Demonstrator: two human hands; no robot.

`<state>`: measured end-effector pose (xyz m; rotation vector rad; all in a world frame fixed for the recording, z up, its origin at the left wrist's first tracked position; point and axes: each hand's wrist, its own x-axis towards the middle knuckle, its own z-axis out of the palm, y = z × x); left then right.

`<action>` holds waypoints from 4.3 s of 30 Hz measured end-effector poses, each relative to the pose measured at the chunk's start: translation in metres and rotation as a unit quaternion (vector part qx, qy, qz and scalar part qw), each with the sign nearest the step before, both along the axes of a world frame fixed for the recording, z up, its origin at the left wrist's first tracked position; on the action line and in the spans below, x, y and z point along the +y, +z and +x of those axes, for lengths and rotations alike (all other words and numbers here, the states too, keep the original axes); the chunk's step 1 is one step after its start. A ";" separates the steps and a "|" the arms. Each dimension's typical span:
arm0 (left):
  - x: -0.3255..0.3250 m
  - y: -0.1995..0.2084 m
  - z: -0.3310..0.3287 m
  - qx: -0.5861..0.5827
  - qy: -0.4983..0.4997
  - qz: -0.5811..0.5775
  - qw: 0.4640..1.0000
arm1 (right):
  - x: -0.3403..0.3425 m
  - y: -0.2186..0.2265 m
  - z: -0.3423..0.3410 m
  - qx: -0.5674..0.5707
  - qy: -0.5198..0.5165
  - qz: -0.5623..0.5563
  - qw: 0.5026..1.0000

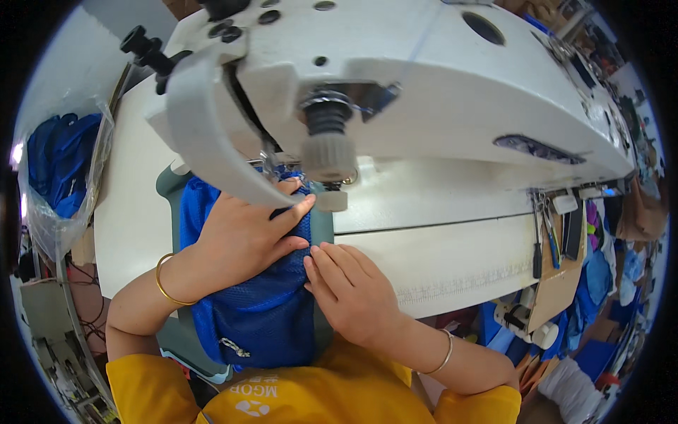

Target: Sewing blue mesh pockets onto a green fabric base using an industrial sewing machine.

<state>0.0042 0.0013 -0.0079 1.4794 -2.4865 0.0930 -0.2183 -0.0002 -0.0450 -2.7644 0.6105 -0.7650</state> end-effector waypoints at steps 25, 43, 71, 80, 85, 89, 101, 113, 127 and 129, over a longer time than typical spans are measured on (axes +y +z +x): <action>0.014 0.010 -0.002 0.029 -0.010 0.085 0.996 | -0.021 0.001 0.004 0.036 -0.002 -0.021 0.999; -0.013 0.003 0.011 0.036 -0.023 0.032 0.999 | -0.048 -0.002 0.013 0.061 -0.011 -0.007 0.998; 0.008 0.005 -0.016 0.112 0.056 0.054 0.991 | -0.027 -0.002 -0.003 0.003 0.014 0.014 1.000; 0.008 0.002 -0.027 -0.051 0.000 -0.042 0.998 | -0.026 -0.006 -0.006 0.010 0.033 0.003 0.999; 0.010 0.000 -0.026 -0.078 -0.038 -0.051 0.995 | -0.028 -0.006 -0.007 0.015 0.038 -0.022 0.999; 0.011 -0.001 -0.025 -0.097 -0.039 -0.049 0.993 | -0.029 -0.006 -0.007 0.012 0.043 -0.019 0.999; 0.007 -0.006 -0.021 -0.014 -0.053 -0.061 0.997 | -0.030 0.001 -0.008 0.031 0.057 0.002 0.998; 0.017 -0.008 -0.019 0.022 -0.041 -0.055 0.997 | -0.031 0.006 -0.006 0.029 0.084 0.068 0.994; 0.001 -0.019 -0.014 0.048 -0.041 -0.071 0.995 | -0.045 0.009 0.000 0.039 0.057 0.029 0.997; -0.001 -0.025 -0.013 0.042 -0.035 -0.074 0.996 | -0.047 0.007 0.001 0.026 0.052 0.055 0.997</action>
